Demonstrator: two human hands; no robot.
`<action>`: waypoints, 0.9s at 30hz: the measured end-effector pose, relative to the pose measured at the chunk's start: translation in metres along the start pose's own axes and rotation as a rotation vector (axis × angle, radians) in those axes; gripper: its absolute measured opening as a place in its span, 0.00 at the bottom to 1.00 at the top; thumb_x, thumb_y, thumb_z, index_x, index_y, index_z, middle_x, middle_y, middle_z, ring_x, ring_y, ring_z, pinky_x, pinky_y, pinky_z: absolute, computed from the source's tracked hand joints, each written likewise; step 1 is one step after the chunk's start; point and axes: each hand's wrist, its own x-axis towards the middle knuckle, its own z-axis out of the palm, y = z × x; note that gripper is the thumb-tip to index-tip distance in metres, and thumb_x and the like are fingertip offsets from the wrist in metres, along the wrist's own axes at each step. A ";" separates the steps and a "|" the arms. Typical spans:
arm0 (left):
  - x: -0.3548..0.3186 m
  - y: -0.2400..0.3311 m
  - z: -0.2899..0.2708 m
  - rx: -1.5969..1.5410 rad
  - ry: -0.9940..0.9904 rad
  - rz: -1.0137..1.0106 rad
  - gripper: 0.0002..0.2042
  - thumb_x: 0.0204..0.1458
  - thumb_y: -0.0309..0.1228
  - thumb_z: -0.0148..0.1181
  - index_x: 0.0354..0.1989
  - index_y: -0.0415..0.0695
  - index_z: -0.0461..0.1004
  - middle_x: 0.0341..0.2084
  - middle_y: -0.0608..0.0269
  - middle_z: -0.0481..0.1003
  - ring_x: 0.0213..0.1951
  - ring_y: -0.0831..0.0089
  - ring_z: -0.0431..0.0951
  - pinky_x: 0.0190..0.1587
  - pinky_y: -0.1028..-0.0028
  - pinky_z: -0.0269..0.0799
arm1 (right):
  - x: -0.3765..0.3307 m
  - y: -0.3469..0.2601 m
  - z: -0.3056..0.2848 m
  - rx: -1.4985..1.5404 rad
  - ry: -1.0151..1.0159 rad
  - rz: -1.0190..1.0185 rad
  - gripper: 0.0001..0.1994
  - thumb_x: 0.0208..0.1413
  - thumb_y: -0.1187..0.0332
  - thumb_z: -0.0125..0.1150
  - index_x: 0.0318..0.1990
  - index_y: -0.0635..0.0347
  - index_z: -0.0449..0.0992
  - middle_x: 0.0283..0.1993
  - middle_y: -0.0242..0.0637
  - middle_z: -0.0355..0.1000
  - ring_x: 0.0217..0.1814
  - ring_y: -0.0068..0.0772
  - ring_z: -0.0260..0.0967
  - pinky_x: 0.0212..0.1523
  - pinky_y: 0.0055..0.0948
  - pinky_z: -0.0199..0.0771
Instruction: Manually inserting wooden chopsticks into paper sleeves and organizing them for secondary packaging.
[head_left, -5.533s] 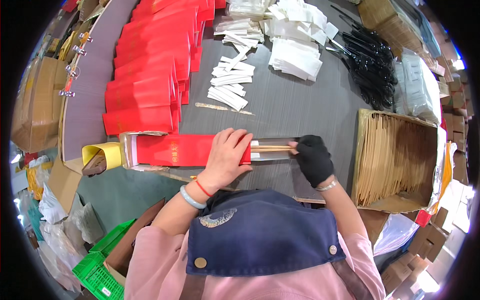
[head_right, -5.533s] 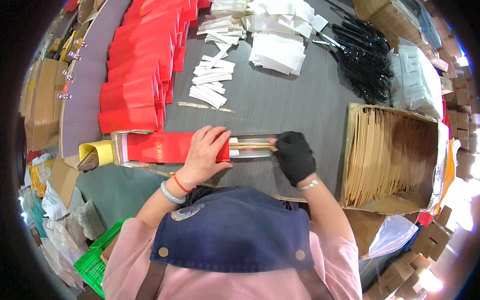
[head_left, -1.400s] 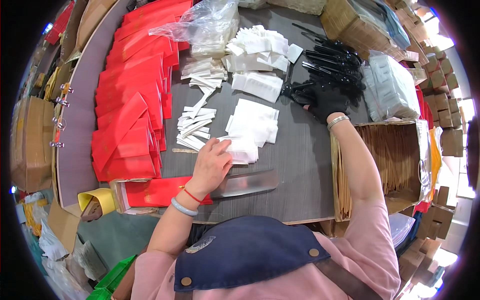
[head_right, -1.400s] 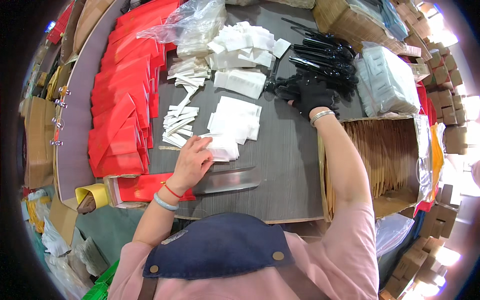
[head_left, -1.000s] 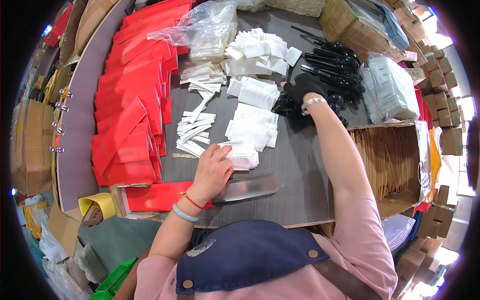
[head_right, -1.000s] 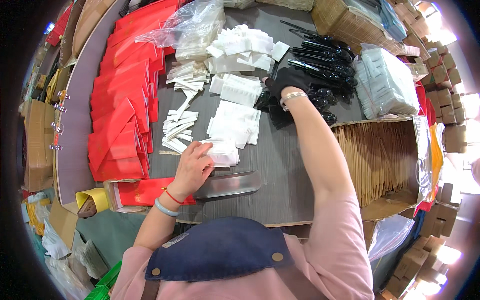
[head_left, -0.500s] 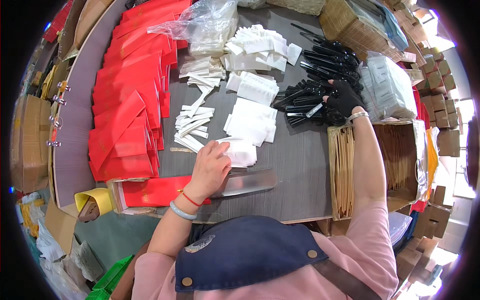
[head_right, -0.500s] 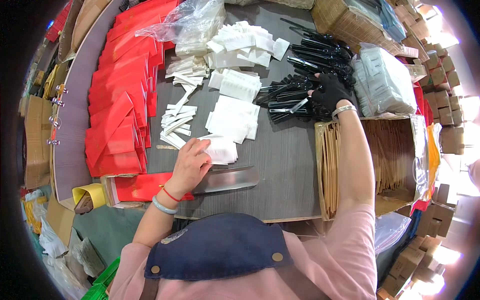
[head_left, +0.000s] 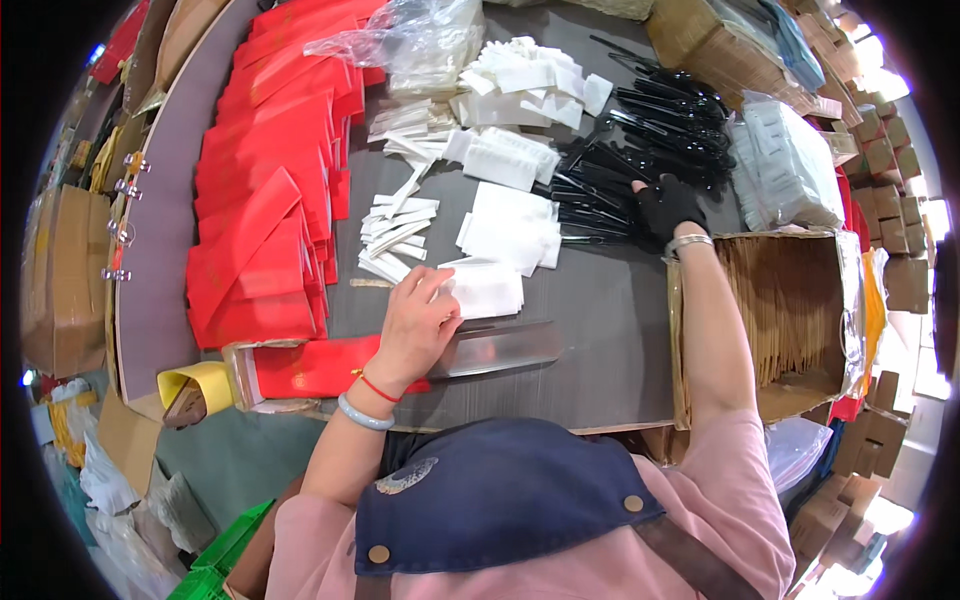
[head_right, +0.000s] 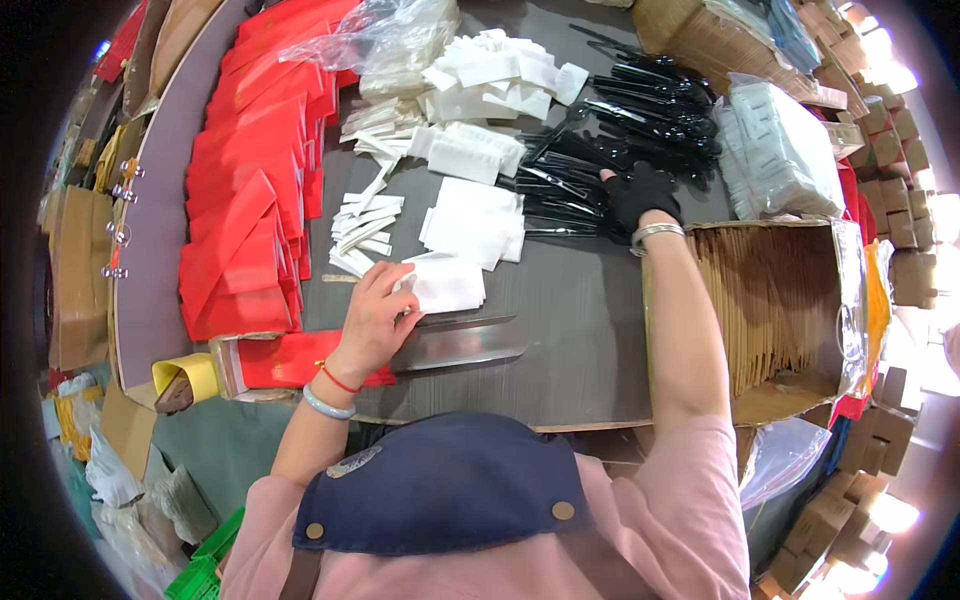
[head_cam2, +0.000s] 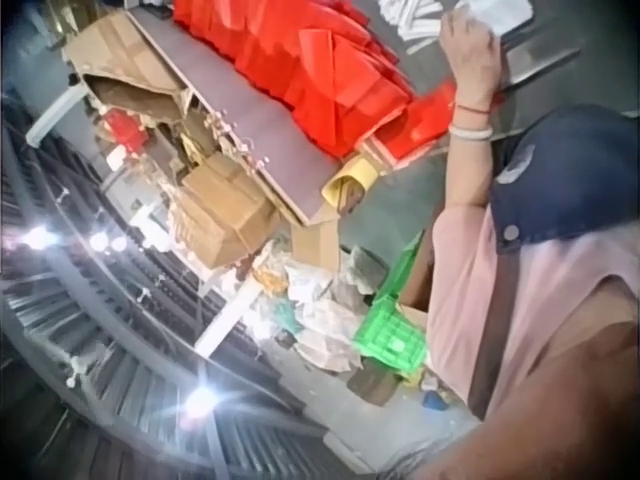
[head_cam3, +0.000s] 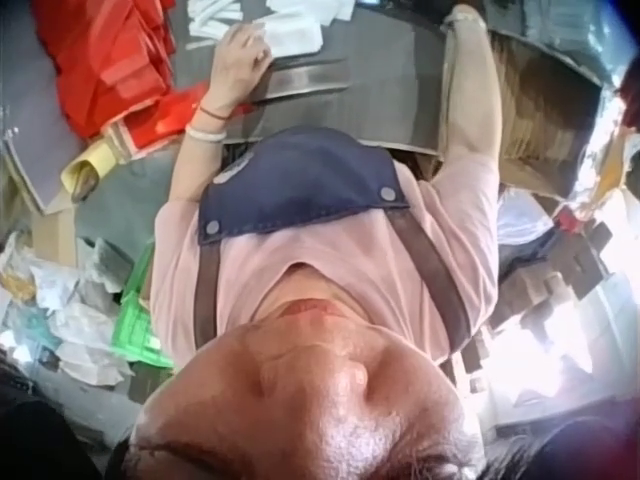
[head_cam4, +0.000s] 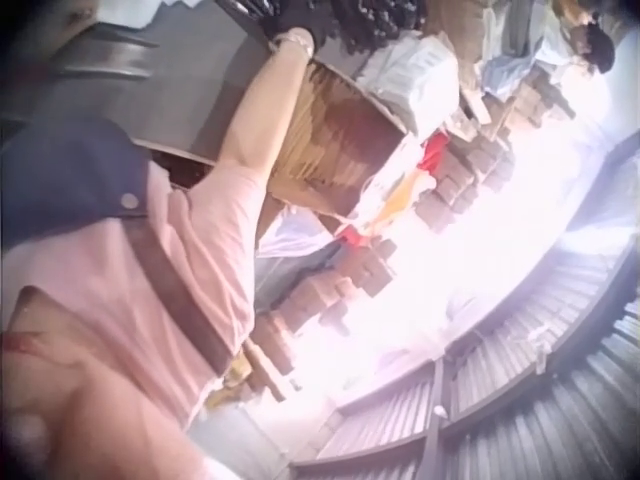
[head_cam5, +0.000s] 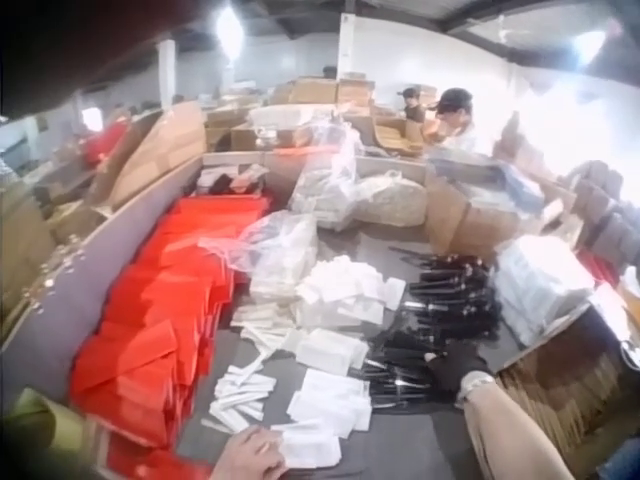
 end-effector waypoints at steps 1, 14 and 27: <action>0.001 0.000 -0.002 0.017 0.023 0.007 0.08 0.39 0.22 0.68 0.25 0.42 0.73 0.48 0.55 0.73 0.49 0.51 0.70 0.51 0.59 0.68 | -0.002 0.007 -0.003 0.001 0.007 -0.055 0.35 0.55 0.40 0.55 0.63 0.55 0.65 0.64 0.55 0.64 0.66 0.54 0.62 0.64 0.48 0.63; 0.001 0.005 0.006 0.009 -0.013 -0.158 0.19 0.35 0.22 0.71 0.40 0.44 0.75 0.39 0.58 0.71 0.43 0.56 0.72 0.47 0.64 0.71 | -0.169 0.242 0.008 -0.113 0.395 0.500 0.22 0.58 0.58 0.58 0.57 0.60 0.74 0.60 0.50 0.69 0.62 0.48 0.67 0.62 0.40 0.65; -0.008 -0.004 0.008 -0.100 -0.020 -0.140 0.17 0.36 0.22 0.72 0.37 0.42 0.74 0.35 0.58 0.70 0.36 0.59 0.75 0.38 0.66 0.74 | -0.175 0.274 0.020 -0.116 0.478 0.372 0.21 0.61 0.58 0.51 0.51 0.69 0.72 0.50 0.56 0.73 0.53 0.58 0.70 0.52 0.46 0.68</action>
